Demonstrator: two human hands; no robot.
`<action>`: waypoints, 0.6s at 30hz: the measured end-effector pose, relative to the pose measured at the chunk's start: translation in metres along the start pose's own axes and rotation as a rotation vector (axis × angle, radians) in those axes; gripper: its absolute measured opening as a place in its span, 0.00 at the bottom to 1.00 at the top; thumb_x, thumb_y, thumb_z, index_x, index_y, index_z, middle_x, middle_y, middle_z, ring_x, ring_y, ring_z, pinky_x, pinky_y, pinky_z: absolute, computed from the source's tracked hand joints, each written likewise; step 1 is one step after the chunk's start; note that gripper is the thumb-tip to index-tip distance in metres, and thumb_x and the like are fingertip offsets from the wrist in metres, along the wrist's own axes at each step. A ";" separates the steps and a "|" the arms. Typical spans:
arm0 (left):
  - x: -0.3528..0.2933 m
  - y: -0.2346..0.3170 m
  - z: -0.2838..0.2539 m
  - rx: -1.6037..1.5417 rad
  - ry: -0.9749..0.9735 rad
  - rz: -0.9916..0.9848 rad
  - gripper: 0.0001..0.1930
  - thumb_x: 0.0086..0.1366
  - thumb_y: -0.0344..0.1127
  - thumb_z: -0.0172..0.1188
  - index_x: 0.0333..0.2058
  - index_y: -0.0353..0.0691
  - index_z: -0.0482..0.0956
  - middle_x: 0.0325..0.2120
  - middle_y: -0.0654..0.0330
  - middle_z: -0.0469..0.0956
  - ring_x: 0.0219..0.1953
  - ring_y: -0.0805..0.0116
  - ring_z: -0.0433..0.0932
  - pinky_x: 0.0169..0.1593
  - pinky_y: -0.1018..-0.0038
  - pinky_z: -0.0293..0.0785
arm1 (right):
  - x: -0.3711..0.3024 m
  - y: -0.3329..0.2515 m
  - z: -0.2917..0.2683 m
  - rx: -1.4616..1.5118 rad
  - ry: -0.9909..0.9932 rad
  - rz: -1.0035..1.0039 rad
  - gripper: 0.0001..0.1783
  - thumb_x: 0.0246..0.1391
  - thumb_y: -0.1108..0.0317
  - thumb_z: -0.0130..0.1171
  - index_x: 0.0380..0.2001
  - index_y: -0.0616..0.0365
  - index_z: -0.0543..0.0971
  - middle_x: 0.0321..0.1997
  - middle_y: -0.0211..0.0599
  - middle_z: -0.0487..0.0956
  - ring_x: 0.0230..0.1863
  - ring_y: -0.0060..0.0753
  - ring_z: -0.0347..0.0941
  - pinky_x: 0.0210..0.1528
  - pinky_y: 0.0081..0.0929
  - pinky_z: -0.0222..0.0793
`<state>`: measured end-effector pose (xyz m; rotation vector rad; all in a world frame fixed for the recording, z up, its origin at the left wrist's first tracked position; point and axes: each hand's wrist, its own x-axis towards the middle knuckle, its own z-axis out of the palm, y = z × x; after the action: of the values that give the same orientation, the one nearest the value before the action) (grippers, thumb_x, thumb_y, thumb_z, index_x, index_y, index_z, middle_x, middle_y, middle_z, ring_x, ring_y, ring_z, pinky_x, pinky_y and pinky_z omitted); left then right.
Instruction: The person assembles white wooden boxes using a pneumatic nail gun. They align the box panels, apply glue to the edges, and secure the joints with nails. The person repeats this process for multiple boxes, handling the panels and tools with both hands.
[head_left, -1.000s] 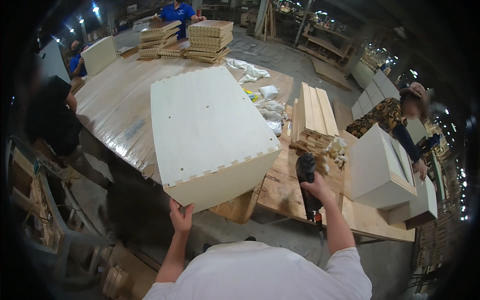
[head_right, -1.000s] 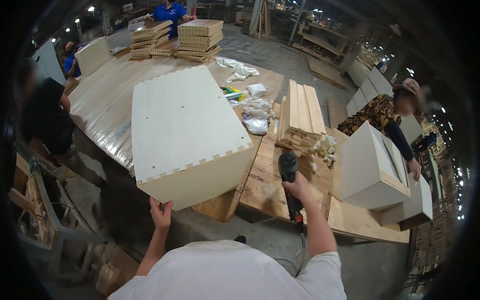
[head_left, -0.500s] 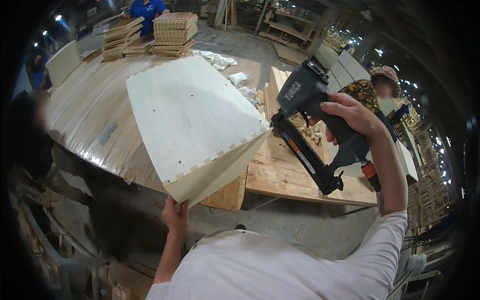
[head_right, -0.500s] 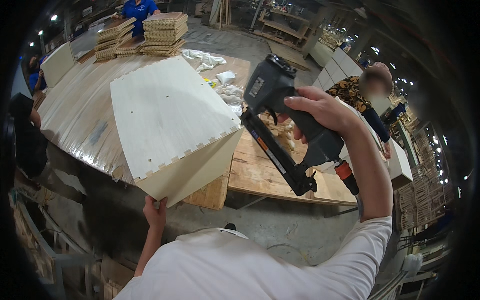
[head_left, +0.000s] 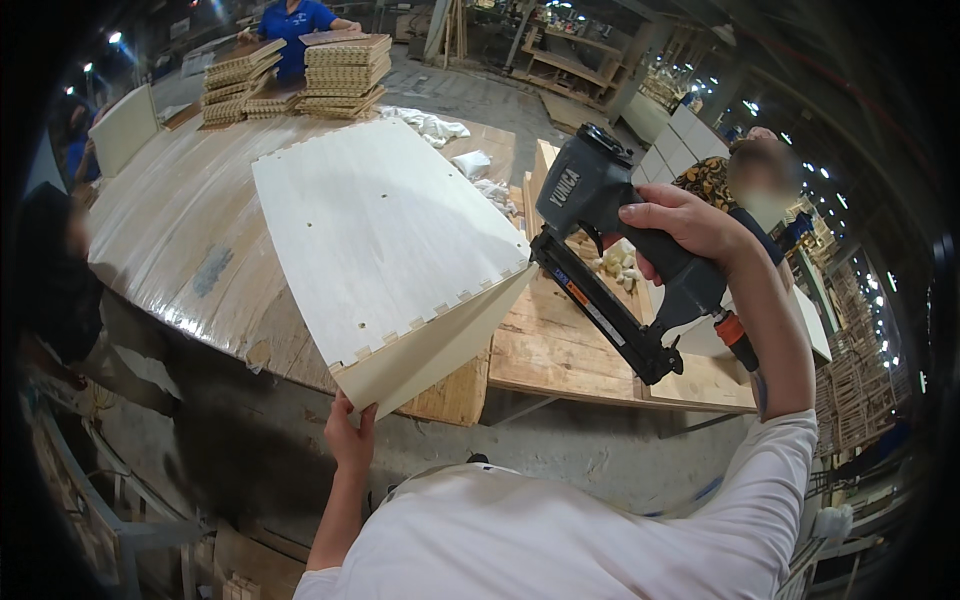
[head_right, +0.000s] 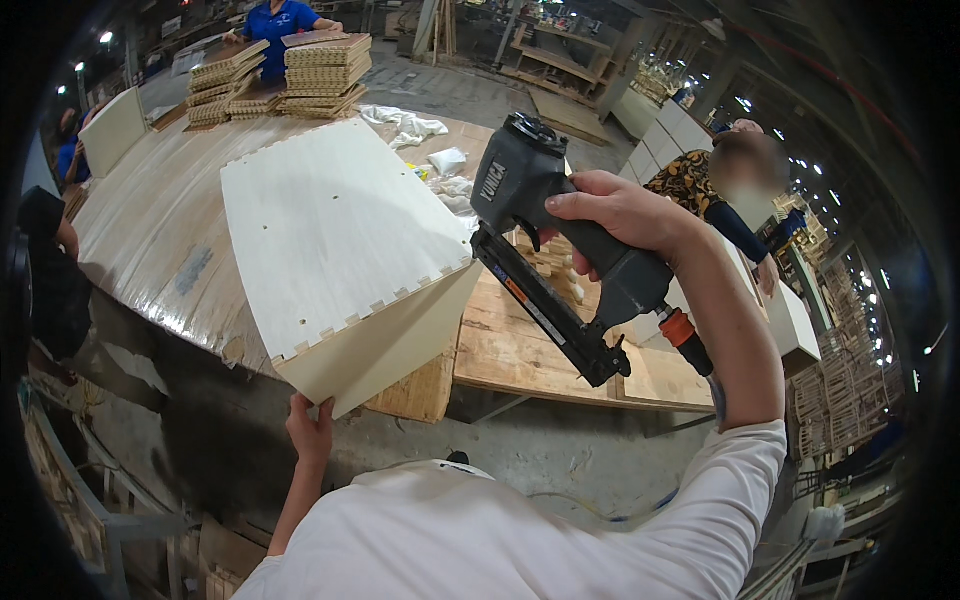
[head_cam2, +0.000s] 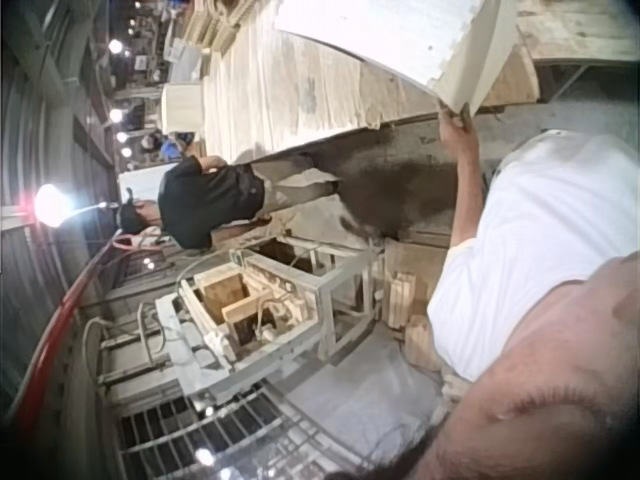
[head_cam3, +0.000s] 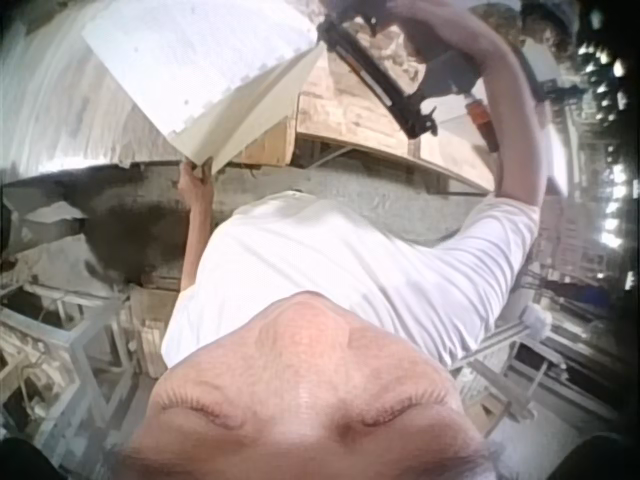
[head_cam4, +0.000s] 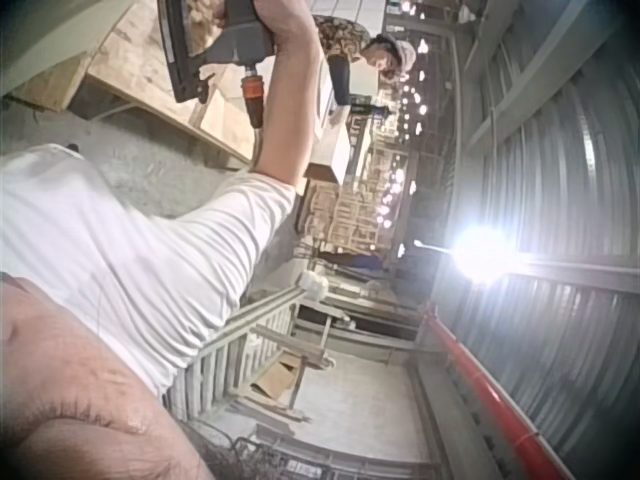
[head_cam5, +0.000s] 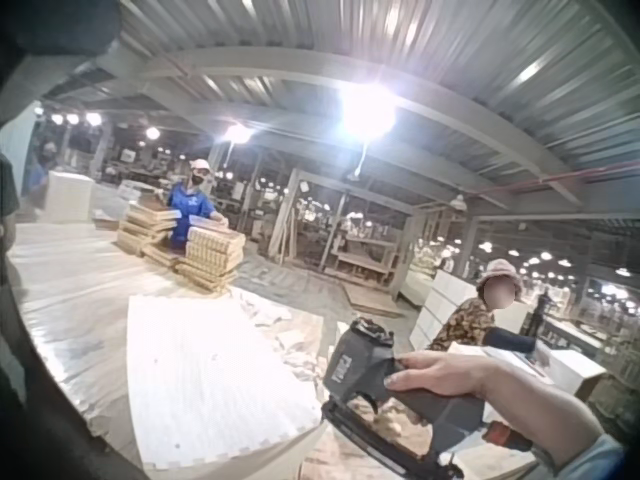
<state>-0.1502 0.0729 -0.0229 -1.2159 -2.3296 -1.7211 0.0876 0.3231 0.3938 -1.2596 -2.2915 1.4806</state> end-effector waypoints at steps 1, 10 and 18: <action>0.000 -0.001 0.001 0.004 0.026 0.030 0.13 0.56 0.29 0.65 0.36 0.35 0.71 0.33 0.51 0.77 0.33 0.56 0.79 0.36 0.68 0.73 | 0.000 -0.001 0.001 -0.009 -0.002 -0.001 0.18 0.60 0.63 0.52 0.47 0.67 0.68 0.39 0.46 0.80 0.18 0.23 0.74 0.18 0.21 0.73; -0.001 0.005 0.001 -0.008 0.026 0.005 0.12 0.58 0.29 0.64 0.37 0.35 0.71 0.26 0.53 0.77 0.29 0.60 0.79 0.33 0.71 0.73 | 0.001 -0.003 0.001 -0.055 -0.043 -0.004 0.17 0.60 0.63 0.53 0.45 0.66 0.69 0.38 0.43 0.80 0.19 0.21 0.74 0.19 0.21 0.74; -0.002 0.005 0.001 -0.009 0.015 -0.022 0.14 0.56 0.30 0.67 0.33 0.36 0.68 0.33 0.49 0.79 0.30 0.53 0.79 0.34 0.67 0.73 | -0.002 -0.015 0.002 -0.216 -0.100 0.038 0.16 0.59 0.60 0.54 0.40 0.65 0.71 0.33 0.33 0.77 0.22 0.19 0.74 0.22 0.21 0.75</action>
<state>-0.1454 0.0730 -0.0197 -1.1795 -2.3382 -1.7434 0.0788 0.3178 0.4051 -1.3169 -2.5649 1.3666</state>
